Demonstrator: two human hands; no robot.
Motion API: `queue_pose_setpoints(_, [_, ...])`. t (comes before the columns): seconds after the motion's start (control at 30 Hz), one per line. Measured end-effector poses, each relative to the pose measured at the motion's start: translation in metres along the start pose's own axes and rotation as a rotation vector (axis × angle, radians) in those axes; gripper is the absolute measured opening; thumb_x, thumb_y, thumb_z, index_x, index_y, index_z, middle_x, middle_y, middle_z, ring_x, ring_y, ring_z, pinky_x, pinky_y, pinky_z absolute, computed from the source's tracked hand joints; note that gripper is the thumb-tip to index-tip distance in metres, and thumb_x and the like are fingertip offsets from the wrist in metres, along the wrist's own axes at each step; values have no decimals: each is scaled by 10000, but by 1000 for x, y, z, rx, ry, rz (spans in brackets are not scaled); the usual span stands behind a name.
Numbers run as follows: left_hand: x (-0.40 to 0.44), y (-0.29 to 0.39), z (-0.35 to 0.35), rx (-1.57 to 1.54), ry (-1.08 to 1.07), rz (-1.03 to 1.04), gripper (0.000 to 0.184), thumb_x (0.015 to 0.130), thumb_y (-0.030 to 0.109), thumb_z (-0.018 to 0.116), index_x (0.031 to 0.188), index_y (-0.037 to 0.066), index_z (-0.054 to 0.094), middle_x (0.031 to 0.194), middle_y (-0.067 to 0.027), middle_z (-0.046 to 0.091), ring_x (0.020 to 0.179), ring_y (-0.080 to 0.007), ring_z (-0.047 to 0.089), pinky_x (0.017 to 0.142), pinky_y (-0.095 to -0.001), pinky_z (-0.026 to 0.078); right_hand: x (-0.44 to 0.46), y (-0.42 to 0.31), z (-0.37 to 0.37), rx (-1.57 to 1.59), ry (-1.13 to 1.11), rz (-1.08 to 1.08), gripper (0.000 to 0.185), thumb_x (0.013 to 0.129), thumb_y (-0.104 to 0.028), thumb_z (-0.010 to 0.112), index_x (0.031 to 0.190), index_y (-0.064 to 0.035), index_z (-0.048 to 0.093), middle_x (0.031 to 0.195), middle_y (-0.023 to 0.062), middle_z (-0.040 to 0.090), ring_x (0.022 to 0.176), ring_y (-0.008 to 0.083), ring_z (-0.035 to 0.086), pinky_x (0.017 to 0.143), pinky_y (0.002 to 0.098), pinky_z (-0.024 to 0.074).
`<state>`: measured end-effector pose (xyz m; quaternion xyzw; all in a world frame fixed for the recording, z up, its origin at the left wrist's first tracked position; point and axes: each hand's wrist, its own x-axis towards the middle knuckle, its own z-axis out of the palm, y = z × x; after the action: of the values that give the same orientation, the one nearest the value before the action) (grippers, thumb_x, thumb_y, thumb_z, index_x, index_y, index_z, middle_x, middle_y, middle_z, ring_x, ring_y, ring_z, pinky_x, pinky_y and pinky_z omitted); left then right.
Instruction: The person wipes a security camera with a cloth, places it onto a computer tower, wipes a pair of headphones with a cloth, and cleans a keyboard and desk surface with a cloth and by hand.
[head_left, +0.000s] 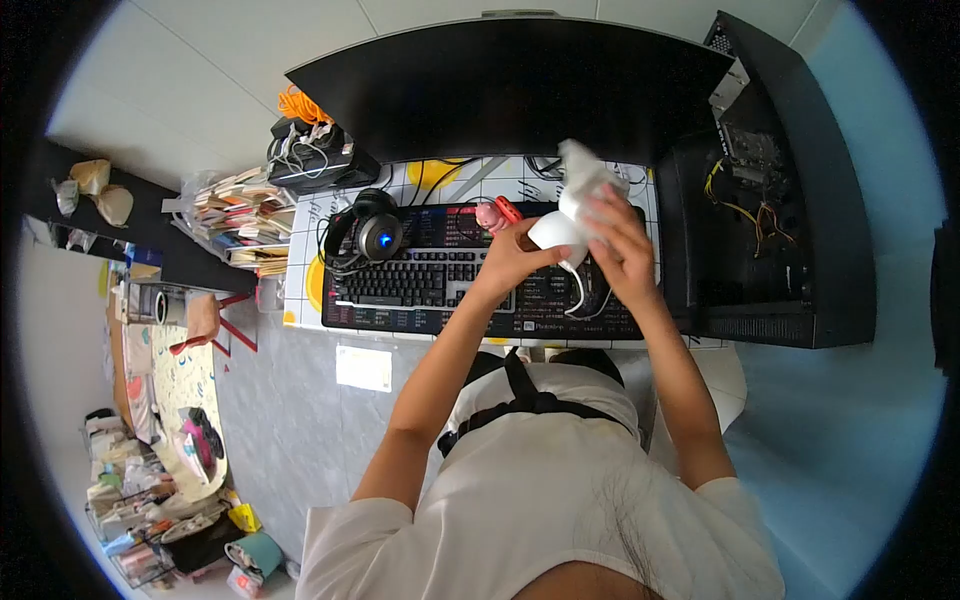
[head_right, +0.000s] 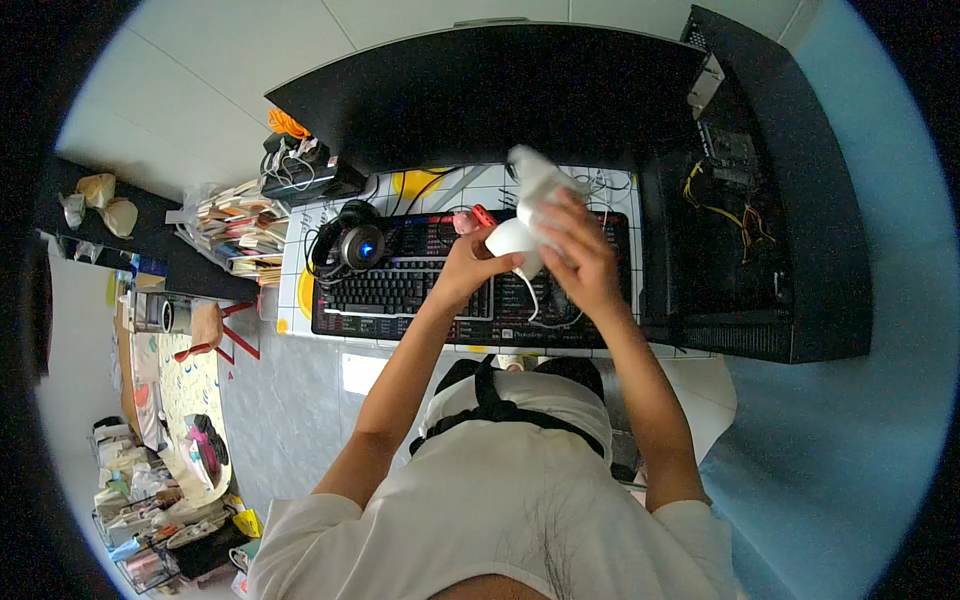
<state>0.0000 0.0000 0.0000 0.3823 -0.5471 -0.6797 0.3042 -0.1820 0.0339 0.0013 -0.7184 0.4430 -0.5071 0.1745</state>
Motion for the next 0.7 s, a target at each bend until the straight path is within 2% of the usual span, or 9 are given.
queue_pose_setpoints(0.03, [-4, -2, 3, -42, 34, -5, 533, 675, 156, 736, 1114, -51, 516, 928, -82, 607, 845, -132, 577, 766, -258, 463, -4, -2, 1, -194, -69, -157, 260, 846, -191, 546, 1074, -82, 606, 1179, 50, 549, 1199, 268, 419, 1015, 436, 303])
queue_pose_setpoints(0.1, [7, 5, 0, -42, 64, 38, 520, 657, 136, 748, 1093, -48, 533, 913, -76, 607, 840, -130, 575, 753, -252, 464, 15, 2, 1, -279, -75, -262, 294, 836, -169, 557, 1109, -65, 581, 1144, 51, 569, 1170, 267, 443, 984, 410, 331])
queue_pose_setpoints(0.23, [-6, -2, 14, -22, 94, 128, 478, 675, 101, 731, 1085, -53, 540, 935, -77, 610, 834, -121, 577, 745, -238, 464, 33, 6, -9, -154, -66, -37, 370, 848, -158, 527, 1208, -81, 502, 1258, 75, 480, 1162, 270, 441, 972, 394, 337])
queue_pose_setpoints(0.37, [-7, -6, 10, -120, 133, 75, 474, 679, 106, 731, 1081, -64, 546, 914, -78, 620, 811, -122, 589, 750, -242, 466, 17, 2, -1, -387, -154, -213, 378, 847, -96, 491, 1224, -60, 487, 1281, 110, 454, 1203, 290, 396, 1003, 398, 314])
queue_pose_setpoints(0.43, [-6, -1, 8, -40, 158, 87, 480, 684, 108, 728, 1088, -71, 540, 915, -88, 622, 825, -125, 589, 755, -245, 467, 18, 12, 1, -365, -144, -94, 396, 859, -133, 497, 1252, -109, 454, 1305, 67, 431, 1222, 252, 381, 1019, 413, 314])
queue_pose_setpoints(0.47, [-7, -1, 10, -70, 175, 66, 484, 685, 111, 727, 1092, -72, 539, 924, -92, 622, 828, -125, 589, 754, -248, 468, 18, 17, 2, -152, -23, -20, 390, 860, -129, 502, 1246, -90, 459, 1311, 104, 416, 1223, 256, 383, 1004, 406, 329])
queue_pose_setpoints(0.5, [-10, -3, 10, -70, 176, 55, 484, 685, 111, 727, 1092, -72, 539, 924, -92, 622, 828, -125, 589, 754, -248, 468, 20, 18, 0, 184, -11, 302, 408, 853, -129, 518, 1250, -72, 445, 1324, 142, 388, 1216, 265, 392, 987, 394, 346])
queue_pose_setpoints(0.67, [-9, 17, 9, -18, 171, 103, 469, 677, 127, 732, 1064, -63, 546, 906, -91, 621, 815, -128, 591, 745, -247, 469, 18, 6, 1, -256, -24, -25, 430, 874, -227, 509, 1260, -72, 402, 1275, 154, 408, 1189, 273, 404, 954, 384, 372])
queue_pose_setpoints(0.7, [-11, 20, 10, 96, 163, 120, 455, 677, 128, 732, 1051, -57, 550, 900, -90, 621, 812, -125, 591, 744, -244, 468, 19, 11, 4, -15, 5, 98, 421, 874, -268, 516, 1239, -83, 413, 1226, 141, 436, 1159, 260, 420, 920, 369, 389])
